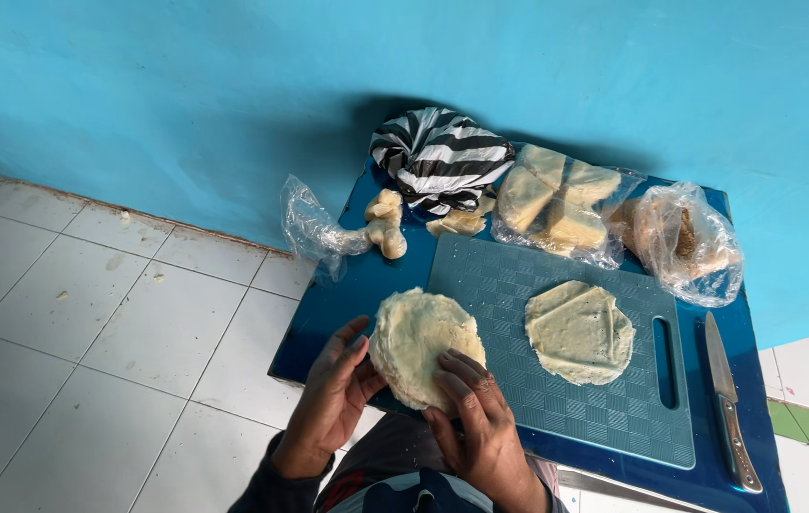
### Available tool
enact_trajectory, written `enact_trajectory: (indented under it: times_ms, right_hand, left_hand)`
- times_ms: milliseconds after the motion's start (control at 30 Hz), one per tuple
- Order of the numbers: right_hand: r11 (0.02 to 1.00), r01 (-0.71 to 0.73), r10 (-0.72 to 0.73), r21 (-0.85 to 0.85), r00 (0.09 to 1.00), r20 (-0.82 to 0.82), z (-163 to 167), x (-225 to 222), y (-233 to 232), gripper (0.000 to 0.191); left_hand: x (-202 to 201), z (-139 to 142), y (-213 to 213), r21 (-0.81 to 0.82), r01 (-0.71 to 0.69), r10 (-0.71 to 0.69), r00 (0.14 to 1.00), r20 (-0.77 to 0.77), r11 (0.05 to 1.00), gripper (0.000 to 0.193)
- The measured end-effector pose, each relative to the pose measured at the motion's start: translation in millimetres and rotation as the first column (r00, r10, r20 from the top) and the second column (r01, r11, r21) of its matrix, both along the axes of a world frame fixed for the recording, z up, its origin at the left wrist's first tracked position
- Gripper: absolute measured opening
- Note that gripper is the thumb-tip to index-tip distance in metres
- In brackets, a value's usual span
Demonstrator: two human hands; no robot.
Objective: The person sits at a small blue table and peels thin outer skin layers off pieces of dough by hand, one piece at a time. They set the peeled round dough discs on a cutting board and place the removed skins aside while working through the dough pieces.
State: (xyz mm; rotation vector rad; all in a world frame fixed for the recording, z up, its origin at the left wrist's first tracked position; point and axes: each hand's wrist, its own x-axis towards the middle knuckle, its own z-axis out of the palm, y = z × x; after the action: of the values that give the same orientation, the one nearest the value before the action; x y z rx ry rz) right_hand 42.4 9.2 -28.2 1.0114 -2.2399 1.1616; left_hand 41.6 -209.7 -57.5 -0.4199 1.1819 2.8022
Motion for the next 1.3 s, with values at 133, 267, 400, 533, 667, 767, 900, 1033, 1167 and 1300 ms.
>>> enact_trajectory:
  times_ms: [133, 267, 400, 533, 667, 767, 900, 1033, 1167, 1300]
  right_hand:
    - [0.996, -0.087, 0.087, 0.001, 0.995, 0.038, 2.2, 0.6, 12.5, 0.050]
    - [0.990, -0.097, 0.096, 0.107, 0.995, 0.015, 3.7, 4.0, 15.8, 0.045]
    - [0.995, -0.044, 0.053, 0.093, 0.994, -0.095, 9.1, -3.1, 19.0, 0.043]
    - [0.999, -0.005, 0.008, -0.039, 0.997, 0.081, 15.3, -15.4, 20.2, 0.033]
    - [0.945, 0.015, 0.126, -0.325, 0.904, 0.409, 14.5, -17.9, 18.1, 0.025]
    - [0.929, 0.104, 0.075, -0.355, 0.888, 0.454, 8.8, -19.7, 11.3, 0.020]
    - [0.932, 0.129, 0.041, -0.339, 0.891, 0.451, 6.6, -18.3, 12.3, 0.021]
    - [0.936, 0.192, -0.068, -0.294, 0.921, 0.384, 10.8, -14.3, 15.6, 0.025]
    - [0.943, 0.249, -0.182, -0.221, 0.941, 0.284, 13.2, -7.3, 15.7, 0.036]
    - [0.937, 0.287, -0.221, -0.197, 0.928, 0.300, 13.0, -4.7, 19.0, 0.027]
  left_hand:
    - [-5.6, -6.1, 8.3, 0.015, 0.098, -0.098, 0.995, 0.021, 0.995, 0.062]
    - [-8.5, -7.0, 15.0, -0.025, 0.150, -0.149, 0.988, 0.034, 0.988, 0.057]
    - [-14.0, -0.5, 28.3, 0.069, 0.050, -0.045, 0.996, -0.077, 0.996, 0.053]
    - [-20.5, 4.1, 47.4, -0.077, -0.075, 0.047, 0.949, -0.312, 0.994, 0.051]
    - [-20.1, -3.1, 60.2, -0.308, -0.128, -0.018, 0.903, -0.430, 0.943, 0.049]
    - [-18.7, -10.8, 58.4, -0.401, -0.083, -0.081, 0.923, -0.376, 0.912, 0.047]
    - [-14.7, -9.7, 52.5, -0.557, -0.148, -0.148, 0.881, -0.450, 0.818, 0.040]
    - [-10.5, 4.4, 59.8, -0.591, -0.176, -0.196, 0.838, -0.510, 0.787, 0.037]
    - [-5.8, 16.2, 71.4, -0.645, -0.244, -0.205, 0.817, -0.539, 0.724, 0.040]
    - [-3.9, 18.9, 77.7, -0.700, -0.284, -0.213, 0.819, -0.532, 0.655, 0.041]
